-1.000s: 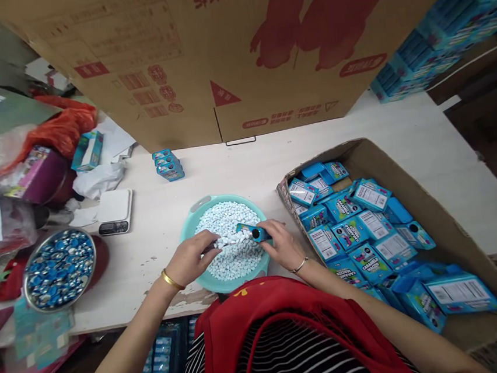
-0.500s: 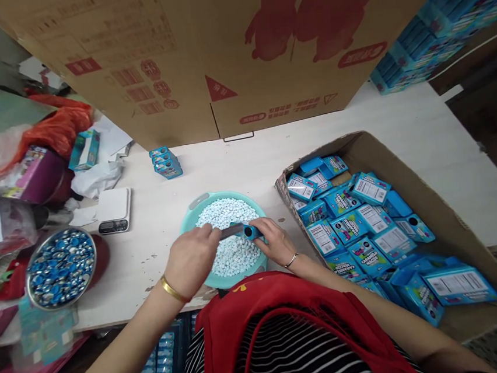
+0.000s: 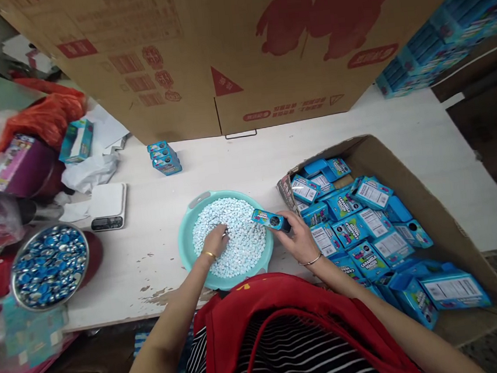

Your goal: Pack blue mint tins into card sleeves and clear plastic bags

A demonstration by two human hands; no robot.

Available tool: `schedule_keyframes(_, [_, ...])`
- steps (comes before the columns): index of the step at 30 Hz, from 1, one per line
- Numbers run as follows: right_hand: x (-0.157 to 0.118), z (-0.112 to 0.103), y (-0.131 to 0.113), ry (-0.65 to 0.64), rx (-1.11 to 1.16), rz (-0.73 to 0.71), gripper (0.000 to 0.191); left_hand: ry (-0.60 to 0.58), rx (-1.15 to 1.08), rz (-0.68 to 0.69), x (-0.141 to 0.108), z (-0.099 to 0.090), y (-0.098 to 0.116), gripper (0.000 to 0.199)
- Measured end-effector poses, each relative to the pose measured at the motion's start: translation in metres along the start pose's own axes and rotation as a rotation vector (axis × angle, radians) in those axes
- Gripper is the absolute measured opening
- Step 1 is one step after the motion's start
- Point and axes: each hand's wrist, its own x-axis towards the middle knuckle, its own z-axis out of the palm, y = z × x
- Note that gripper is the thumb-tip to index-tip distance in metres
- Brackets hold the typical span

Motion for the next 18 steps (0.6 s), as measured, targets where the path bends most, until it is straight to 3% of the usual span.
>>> schedule_keyframes(2, [-0.001,0.0,0.001,0.009,-0.006,0.012,0.028,0.013,-0.068,0.036,-0.003,0.0,-0.001,0.025])
schedule_keyframes(5, [-0.001,-0.002,0.0,0.003,-0.016,0.01,0.028,0.03,-0.151,0.105,-0.019,-0.017,-0.005,0.024])
schedule_keyframes(10, [0.001,0.002,-0.005,-0.019,-0.042,-0.045,0.03,0.112,-0.225,0.257,-0.054,-0.079,0.008,0.025])
schedule_keyframes(14, [0.001,0.017,-0.012,-0.107,-0.06,-0.103,0.036,0.077,-0.111,0.339,-0.072,-0.125,0.035,0.023])
schedule_keyframes(18, [0.001,0.033,-0.022,-0.139,-0.053,-0.18,0.039,0.017,0.134,0.34,-0.075,-0.143,0.058,0.017])
